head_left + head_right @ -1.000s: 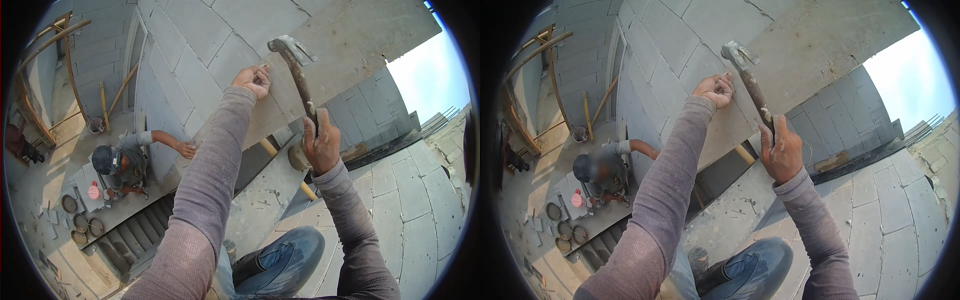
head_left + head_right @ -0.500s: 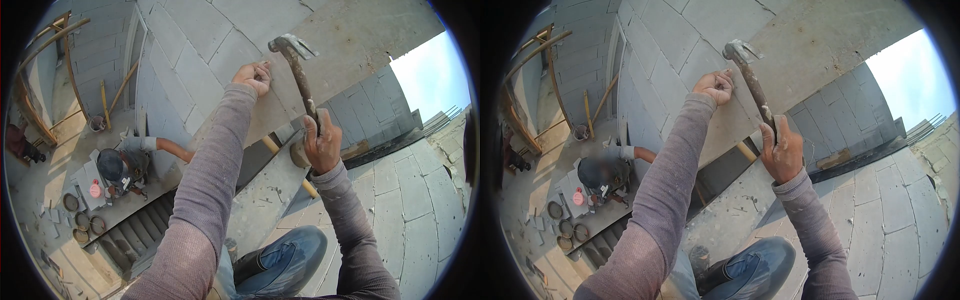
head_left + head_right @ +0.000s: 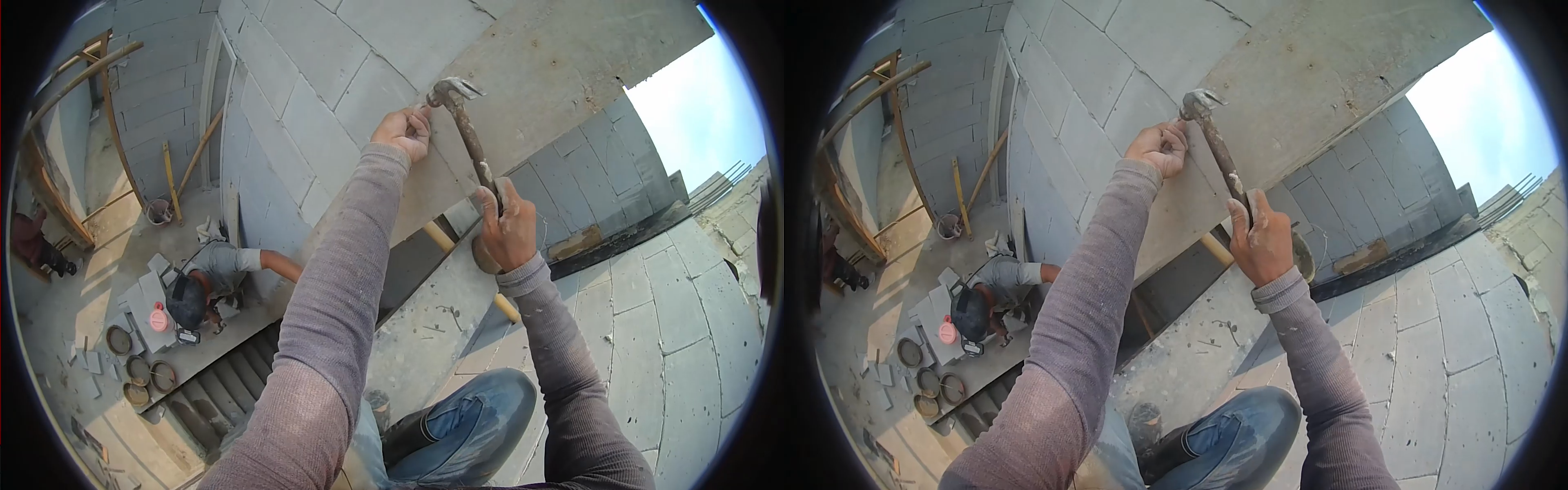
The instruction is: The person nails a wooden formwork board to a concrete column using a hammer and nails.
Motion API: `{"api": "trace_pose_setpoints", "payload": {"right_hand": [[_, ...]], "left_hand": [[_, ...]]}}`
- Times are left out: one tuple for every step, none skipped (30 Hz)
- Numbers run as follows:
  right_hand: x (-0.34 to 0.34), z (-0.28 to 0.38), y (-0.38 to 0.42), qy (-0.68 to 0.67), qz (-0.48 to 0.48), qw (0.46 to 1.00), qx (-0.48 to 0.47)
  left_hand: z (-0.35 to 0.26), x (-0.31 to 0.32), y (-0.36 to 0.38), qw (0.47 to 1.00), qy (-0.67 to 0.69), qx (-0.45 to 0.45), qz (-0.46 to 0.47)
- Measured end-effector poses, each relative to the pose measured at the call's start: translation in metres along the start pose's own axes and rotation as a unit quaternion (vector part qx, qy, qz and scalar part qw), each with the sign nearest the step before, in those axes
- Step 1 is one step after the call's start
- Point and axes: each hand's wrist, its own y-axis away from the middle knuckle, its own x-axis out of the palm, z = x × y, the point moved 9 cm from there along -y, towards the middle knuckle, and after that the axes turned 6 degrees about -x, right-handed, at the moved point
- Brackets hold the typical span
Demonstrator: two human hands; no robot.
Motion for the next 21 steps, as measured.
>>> {"api": "trace_pose_setpoints", "payload": {"right_hand": [[-0.005,0.009,0.001,-0.001,0.005,1.0,0.002],[-0.022,0.025,0.002,-0.025,-0.041,0.998,-0.027],[-0.038,0.039,0.0,-0.049,-0.091,0.993,-0.062],[-0.04,0.044,0.0,-0.051,-0.088,0.993,-0.06],[-0.051,0.055,0.004,-0.06,-0.15,0.983,-0.092],[-0.062,0.064,0.009,-0.068,-0.213,0.967,-0.125],[-0.049,0.051,0.013,-0.113,-0.219,0.962,-0.121],[-0.035,0.038,0.015,-0.112,-0.22,0.961,-0.121],[-0.004,0.018,0.007,-0.046,-0.117,0.99,-0.067],[0.02,0.001,0.003,0.021,-0.012,1.0,-0.01],[0.017,-0.004,0.003,0.001,-0.038,0.999,-0.034],[0.009,0.006,-0.001,0.0,-0.039,0.999,-0.038],[-0.01,0.02,-0.003,0.003,-0.049,0.998,-0.029],[-0.025,0.03,-0.001,0.006,-0.057,0.998,-0.014],[-0.029,0.036,-0.001,0.006,-0.054,0.998,-0.012],[-0.046,0.049,0.002,-0.013,-0.136,0.99,-0.048],[-0.059,0.058,0.008,-0.031,-0.216,0.972,-0.084],[-0.051,0.054,0.011,-0.03,-0.216,0.973,-0.081],[-0.036,0.049,0.013,-0.023,-0.202,0.974,-0.1],[-0.019,0.043,0.017,-0.017,-0.186,0.975,-0.121],[0.016,0.013,0.017,0.02,-0.071,0.996,-0.051]], "left_hand": [[-0.01,-0.009,0.002,0.996,-0.074,0.044,-0.012],[-0.015,-0.018,0.001,0.985,-0.15,0.084,-0.025],[-0.011,-0.025,-0.001,0.985,-0.15,0.082,-0.024],[-0.044,-0.049,0.024,0.87,-0.355,0.271,-0.208],[-0.064,-0.051,0.063,0.646,-0.517,0.423,-0.368],[-0.058,-0.066,0.069,0.645,-0.517,0.423,-0.371],[-0.05,-0.06,0.086,0.541,-0.561,0.509,-0.364],[-0.036,-0.049,0.101,0.427,-0.595,0.586,-0.348],[-0.033,-0.058,0.096,0.427,-0.594,0.587,-0.346],[-0.026,-0.061,0.082,0.403,-0.656,0.557,-0.312],[-0.021,-0.064,0.066,0.375,-0.713,0.524,-0.277],[-0.021,-0.062,0.066,0.374,-0.711,0.527,-0.277],[-0.016,-0.063,0.055,0.372,-0.75,0.486,-0.249],[-0.008,-0.069,0.043,0.369,-0.79,0.438,-0.22],[-0.006,-0.071,0.04,0.37,-0.79,0.435,-0.221],[-0.004,-0.071,0.038,0.37,-0.788,0.44,-0.219],[-0.002,-0.072,0.037,0.369,-0.787,0.445,-0.217],[-0.001,-0.073,0.036,0.37,-0.788,0.442,-0.216],[-0.001,-0.073,0.035,0.37,-0.789,0.441,-0.215],[-0.001,-0.073,0.037,0.37,-0.789,0.44,-0.216],[0.0,-0.075,0.037,0.373,-0.788,0.439,-0.216]]}}
